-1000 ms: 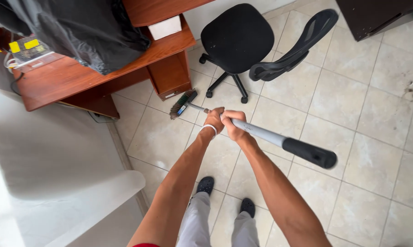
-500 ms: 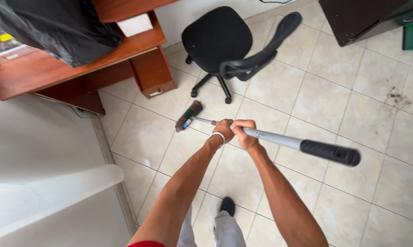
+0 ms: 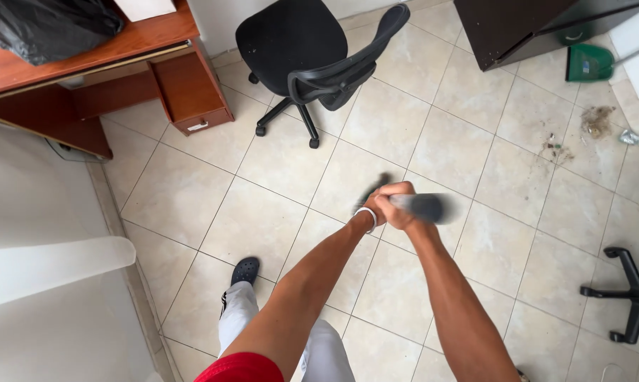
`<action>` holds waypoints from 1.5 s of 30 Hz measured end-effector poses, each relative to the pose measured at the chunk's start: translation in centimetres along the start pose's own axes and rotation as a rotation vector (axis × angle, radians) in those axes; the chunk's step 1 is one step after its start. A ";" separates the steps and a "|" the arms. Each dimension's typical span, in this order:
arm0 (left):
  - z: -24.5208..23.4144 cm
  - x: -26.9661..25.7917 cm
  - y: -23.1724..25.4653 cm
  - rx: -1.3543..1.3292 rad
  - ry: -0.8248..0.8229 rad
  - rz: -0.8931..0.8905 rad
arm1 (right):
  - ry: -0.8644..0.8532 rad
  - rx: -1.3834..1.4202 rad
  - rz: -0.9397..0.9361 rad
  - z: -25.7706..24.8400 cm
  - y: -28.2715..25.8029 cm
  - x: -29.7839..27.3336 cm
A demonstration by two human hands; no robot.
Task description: Sweeping debris off a tiled floor using a broom and then adjusting a bicycle trainer device.
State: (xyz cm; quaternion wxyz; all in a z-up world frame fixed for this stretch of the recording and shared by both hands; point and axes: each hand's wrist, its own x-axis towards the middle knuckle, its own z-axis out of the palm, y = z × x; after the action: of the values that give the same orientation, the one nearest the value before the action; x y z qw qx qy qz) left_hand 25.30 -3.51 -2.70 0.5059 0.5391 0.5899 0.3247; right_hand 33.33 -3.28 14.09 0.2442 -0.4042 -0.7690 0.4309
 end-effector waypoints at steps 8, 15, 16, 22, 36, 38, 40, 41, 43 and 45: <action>-2.7 1.6 -2.5 -0.080 0.080 0.208 | -0.061 -0.193 0.004 2.4 -5.9 4.5; -13.2 1.2 -0.6 0.270 0.205 0.097 | -0.123 0.093 -0.043 5.0 -8.7 10.6; -16.1 -0.1 1.0 0.271 0.216 0.093 | -0.131 0.095 -0.051 5.8 -9.9 11.7; -29.7 -4.9 6.5 0.004 0.298 -0.228 | -0.213 0.323 -0.190 10.8 -14.3 18.5; -41.0 0.1 3.3 0.088 0.352 -0.185 | -0.271 0.393 -0.227 15.6 -19.2 28.7; -41.7 -1.5 5.6 0.068 0.348 -0.206 | -0.284 0.416 -0.223 15.3 -20.1 29.2; -42.9 -2.0 8.1 0.058 0.352 -0.211 | -0.291 0.436 -0.239 14.6 -21.1 30.3; -43.6 -2.0 9.3 0.044 0.354 -0.256 | -0.285 0.410 -0.272 14.2 -21.4 30.7; -44.0 -1.0 9.7 0.022 0.358 -0.306 | -0.288 0.384 -0.300 13.5 -21.4 31.7; -43.9 1.2 8.8 0.095 0.380 -0.282 | -0.326 0.502 -0.215 12.6 -21.3 32.9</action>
State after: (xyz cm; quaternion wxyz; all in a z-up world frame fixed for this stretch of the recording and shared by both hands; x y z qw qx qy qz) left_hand -13.48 6.59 17.34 0.4000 0.4038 0.7586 0.3185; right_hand -2.77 11.78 26.84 0.2540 -0.1737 -0.7060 0.6379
